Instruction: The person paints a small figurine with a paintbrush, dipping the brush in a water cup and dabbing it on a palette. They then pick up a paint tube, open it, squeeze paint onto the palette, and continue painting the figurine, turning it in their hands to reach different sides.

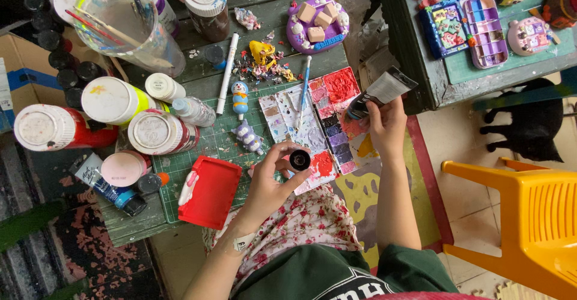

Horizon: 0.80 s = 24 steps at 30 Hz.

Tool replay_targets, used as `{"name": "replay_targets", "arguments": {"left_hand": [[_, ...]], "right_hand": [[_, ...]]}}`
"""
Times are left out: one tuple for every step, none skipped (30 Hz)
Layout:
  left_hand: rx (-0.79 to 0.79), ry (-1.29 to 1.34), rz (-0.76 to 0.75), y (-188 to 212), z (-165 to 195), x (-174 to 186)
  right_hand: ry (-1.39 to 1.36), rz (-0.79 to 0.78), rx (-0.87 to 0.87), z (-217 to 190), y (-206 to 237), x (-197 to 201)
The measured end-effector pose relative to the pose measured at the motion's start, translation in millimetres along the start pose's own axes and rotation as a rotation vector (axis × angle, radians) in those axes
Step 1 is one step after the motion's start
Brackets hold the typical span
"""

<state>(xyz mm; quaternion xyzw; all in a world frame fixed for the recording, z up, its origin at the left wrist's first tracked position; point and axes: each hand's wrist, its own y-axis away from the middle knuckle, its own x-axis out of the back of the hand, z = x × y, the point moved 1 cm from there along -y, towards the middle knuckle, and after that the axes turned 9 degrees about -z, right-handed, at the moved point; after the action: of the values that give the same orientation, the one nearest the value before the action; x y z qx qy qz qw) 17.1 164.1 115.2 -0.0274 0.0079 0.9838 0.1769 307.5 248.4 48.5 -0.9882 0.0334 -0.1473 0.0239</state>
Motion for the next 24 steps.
{"name": "replay_targets", "arguments": {"left_hand": [[-0.014,-0.017,0.002,0.0,0.6,0.1],[-0.028,-0.034,0.004,0.2,1.2,0.1],[-0.028,-0.039,0.01,0.3,1.5,-0.1],[-0.03,-0.044,0.016,0.4,1.6,0.0],[-0.032,-0.05,0.022,0.6,1.5,0.2],[-0.03,-0.073,0.024,0.8,1.4,0.5],[-0.026,-0.094,0.024,1.1,1.1,0.9],[-0.023,-0.115,0.025,1.5,0.7,1.4],[-0.021,-0.12,0.031,1.9,0.4,1.8],[-0.019,-0.126,0.036,2.5,0.0,2.4],[-0.019,-0.131,0.043,2.8,-0.3,2.9],[-0.021,-0.147,0.044,3.1,-0.6,3.4],[-0.022,-0.162,0.044,3.5,-0.6,3.9],[-0.02,-0.177,0.044,3.9,-0.5,4.2],[-0.028,-0.188,0.045,4.1,-0.4,4.4],[-0.035,-0.199,0.045,4.5,0.0,4.7],[-0.043,-0.21,0.045,4.7,0.4,4.9],[-0.043,-0.212,0.045,4.9,0.7,5.1],[-0.044,-0.214,0.045,5.0,1.1,5.4],[-0.044,-0.218,0.044,5.1,1.4,5.7],[-0.044,-0.224,0.045,5.0,1.6,6.0],[-0.045,-0.231,0.047,4.8,1.8,6.3],[-0.046,-0.237,0.047,4.6,2.0,6.6],[-0.047,-0.237,0.045,4.4,2.2,6.8]], "right_hand": [[0.044,0.007,0.006,-3.7,0.9,-1.6],[0.089,0.014,0.012,-7.5,1.7,-2.9],[0.133,0.021,0.02,-11.0,2.0,-4.0],[0.164,0.011,0.041,-14.5,2.2,-4.8],[0.195,0.0,0.063,-17.8,2.2,-5.2],[0.226,-0.012,0.083,-20.8,2.3,-5.8],[0.273,-0.013,0.128,-23.6,2.4,-6.6],[0.32,-0.015,0.173,-26.0,2.2,-7.4],[0.367,-0.016,0.22,-28.2,2.2,-8.3],[0.359,-0.004,0.191,-29.2,2.6,-9.3],[0.351,0.007,0.164,-29.8,2.5,-10.6],[0.343,0.019,0.14,-30.0,2.0,-11.7],[0.358,0.04,0.144,-30.2,0.7,-12.7],[0.373,0.059,0.146,-30.0,-0.4,-13.9],[0.388,0.079,0.147,-29.5,-1.4,-14.7],[0.37,0.087,0.14,-28.8,-2.2,-15.0],[0.353,0.096,0.133,-27.8,-2.9,-14.9],[0.335,0.103,0.127,-26.6,-3.7,-14.7],[0.333,0.11,0.118,-25.2,-4.1,-14.4],[0.33,0.118,0.108,-23.7,-4.2,-14.1],[0.327,0.126,0.099,-22.1,-4.0,-14.0],[0.319,0.122,0.101,-20.6,-3.4,-14.0],[0.312,0.12,0.104,-19.2,-2.6,-14.0],[0.305,0.117,0.107,-17.9,-1.5,-13.8]]}}
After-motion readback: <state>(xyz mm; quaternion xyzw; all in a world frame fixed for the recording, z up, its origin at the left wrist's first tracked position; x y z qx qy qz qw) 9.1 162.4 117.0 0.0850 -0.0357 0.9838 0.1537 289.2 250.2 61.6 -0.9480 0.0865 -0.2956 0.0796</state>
